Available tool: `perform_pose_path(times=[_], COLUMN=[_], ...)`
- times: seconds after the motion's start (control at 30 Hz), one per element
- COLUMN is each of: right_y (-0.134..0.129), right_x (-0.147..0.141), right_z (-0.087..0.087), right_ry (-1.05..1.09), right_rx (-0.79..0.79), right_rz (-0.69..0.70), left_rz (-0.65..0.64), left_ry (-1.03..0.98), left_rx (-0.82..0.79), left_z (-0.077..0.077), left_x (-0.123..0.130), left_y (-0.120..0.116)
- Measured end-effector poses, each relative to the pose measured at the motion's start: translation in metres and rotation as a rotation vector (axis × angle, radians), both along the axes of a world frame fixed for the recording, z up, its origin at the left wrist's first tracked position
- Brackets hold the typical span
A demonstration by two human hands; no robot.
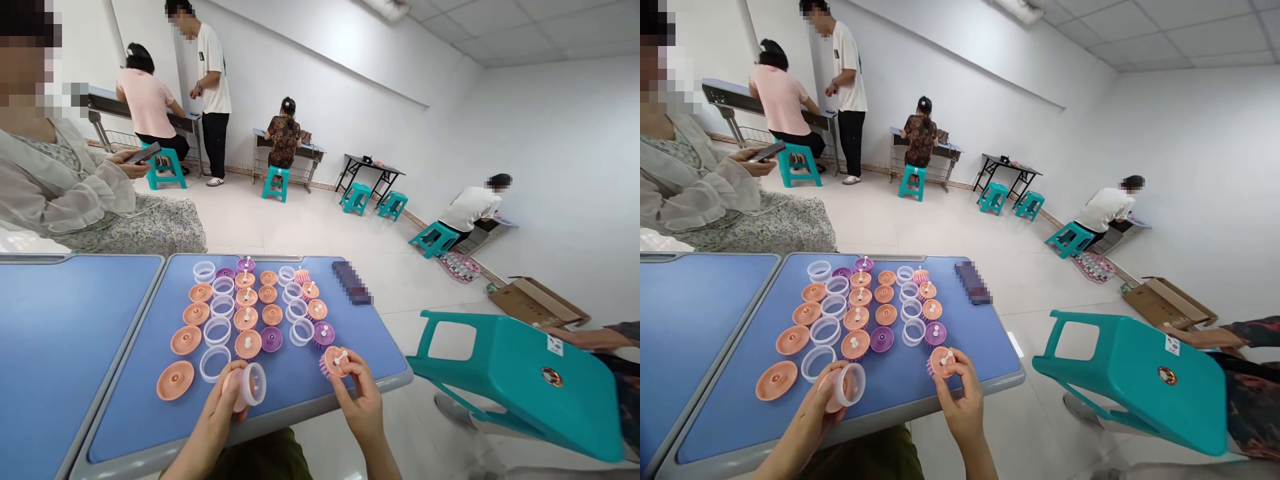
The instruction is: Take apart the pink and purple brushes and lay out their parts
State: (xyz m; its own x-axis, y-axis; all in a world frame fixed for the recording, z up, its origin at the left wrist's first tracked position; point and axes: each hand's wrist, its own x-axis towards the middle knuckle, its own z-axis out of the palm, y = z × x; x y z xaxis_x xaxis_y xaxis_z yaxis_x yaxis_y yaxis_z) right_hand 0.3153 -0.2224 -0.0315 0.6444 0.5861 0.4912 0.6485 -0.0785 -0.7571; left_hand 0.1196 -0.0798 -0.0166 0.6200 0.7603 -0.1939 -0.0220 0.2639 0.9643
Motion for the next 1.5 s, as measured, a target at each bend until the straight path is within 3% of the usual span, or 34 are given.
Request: perform_pose_path(times=[0.23,0.63,0.83,0.93,1.07,1.2,1.37,1.5], right_y=[-0.005,-0.001,-0.012,-0.009,0.010,0.030,0.036,0.031], right_x=[0.009,0.009,-0.001,-0.024,-0.061,-0.078,-0.073,-0.065], right_z=[-0.002,-0.009,-0.007,0.005,0.021,0.027,0.032,0.029], right_ry=[-0.034,-0.032,-0.021,0.051,0.243,0.473,0.643,0.740], right_rx=[-0.015,-0.099,0.128,0.107,-0.139,-0.240,-0.278,-0.323], right_rz=[-0.029,-0.051,-0.166,-0.015,0.345,0.545,0.605,0.587], left_rz=[0.017,0.007,-0.063,-0.106,-0.175,-0.213,-0.232,-0.322], left_ry=[0.025,-0.028,0.032,0.071,-0.006,-0.068,-0.061,0.063], left_rx=[0.016,-0.083,0.026,0.141,0.217,0.339,0.594,0.605], left_z=[-0.005,0.002,-0.001,-0.002,-0.005,-0.008,-0.008,-0.006], left_x=[0.002,0.002,-0.005,-0.009,-0.009,-0.006,-0.007,-0.010], left_y=[0.000,-0.004,-0.004,-0.004,-0.008,-0.011,-0.009,-0.006])
